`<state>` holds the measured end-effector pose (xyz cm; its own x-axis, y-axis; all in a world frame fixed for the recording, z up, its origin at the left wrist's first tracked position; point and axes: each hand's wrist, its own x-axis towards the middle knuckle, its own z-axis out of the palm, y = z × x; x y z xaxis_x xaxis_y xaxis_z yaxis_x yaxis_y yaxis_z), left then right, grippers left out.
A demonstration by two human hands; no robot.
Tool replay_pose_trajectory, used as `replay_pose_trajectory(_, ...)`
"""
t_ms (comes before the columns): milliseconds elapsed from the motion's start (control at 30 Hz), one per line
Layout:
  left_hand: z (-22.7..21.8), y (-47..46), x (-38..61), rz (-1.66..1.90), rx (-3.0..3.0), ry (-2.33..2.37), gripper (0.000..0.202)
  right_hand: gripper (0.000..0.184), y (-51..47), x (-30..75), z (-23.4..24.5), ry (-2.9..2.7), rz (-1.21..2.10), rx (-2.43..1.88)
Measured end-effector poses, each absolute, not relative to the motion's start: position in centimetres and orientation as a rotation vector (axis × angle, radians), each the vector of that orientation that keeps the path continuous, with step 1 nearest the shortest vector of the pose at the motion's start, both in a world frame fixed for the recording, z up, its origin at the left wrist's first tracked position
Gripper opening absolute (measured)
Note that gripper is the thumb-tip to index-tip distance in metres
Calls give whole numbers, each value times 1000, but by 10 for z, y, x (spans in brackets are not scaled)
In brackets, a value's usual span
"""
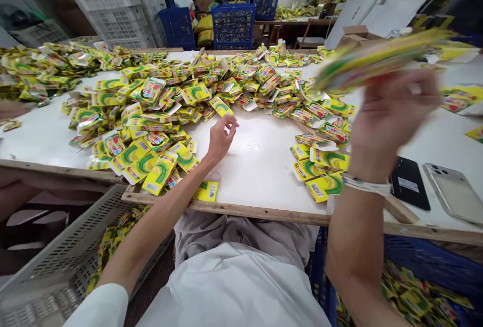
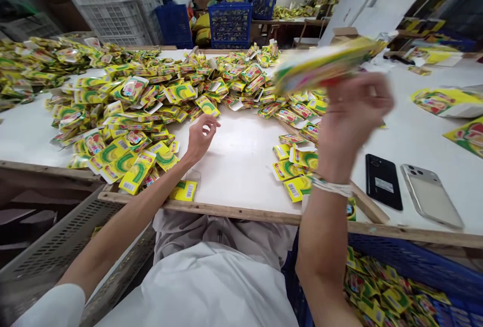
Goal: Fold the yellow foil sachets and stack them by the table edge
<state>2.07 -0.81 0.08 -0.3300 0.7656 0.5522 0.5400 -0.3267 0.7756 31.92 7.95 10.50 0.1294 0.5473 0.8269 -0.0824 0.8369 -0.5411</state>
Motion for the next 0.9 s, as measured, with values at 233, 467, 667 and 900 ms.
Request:
replay_pose_trajectory(233, 5, -8, 21, 1709, 1628, 1761, 16, 21, 66, 311, 110, -1215, 1051, -395)
replay_pose_trajectory(467, 0, -8, 18, 1500, 1646, 1729, 14, 51, 53, 252, 87, -2048, 1201, -933)
replay_pose_trajectory(667, -12, -8, 21, 1254, 1939, 1526, 19, 38, 40, 203, 46, -2683, 537, -1034)
replay_pose_trajectory(900, -13, -12, 24, 1147, 2010, 1559, 25, 26, 36, 194, 38, -2731, 531, -1081)
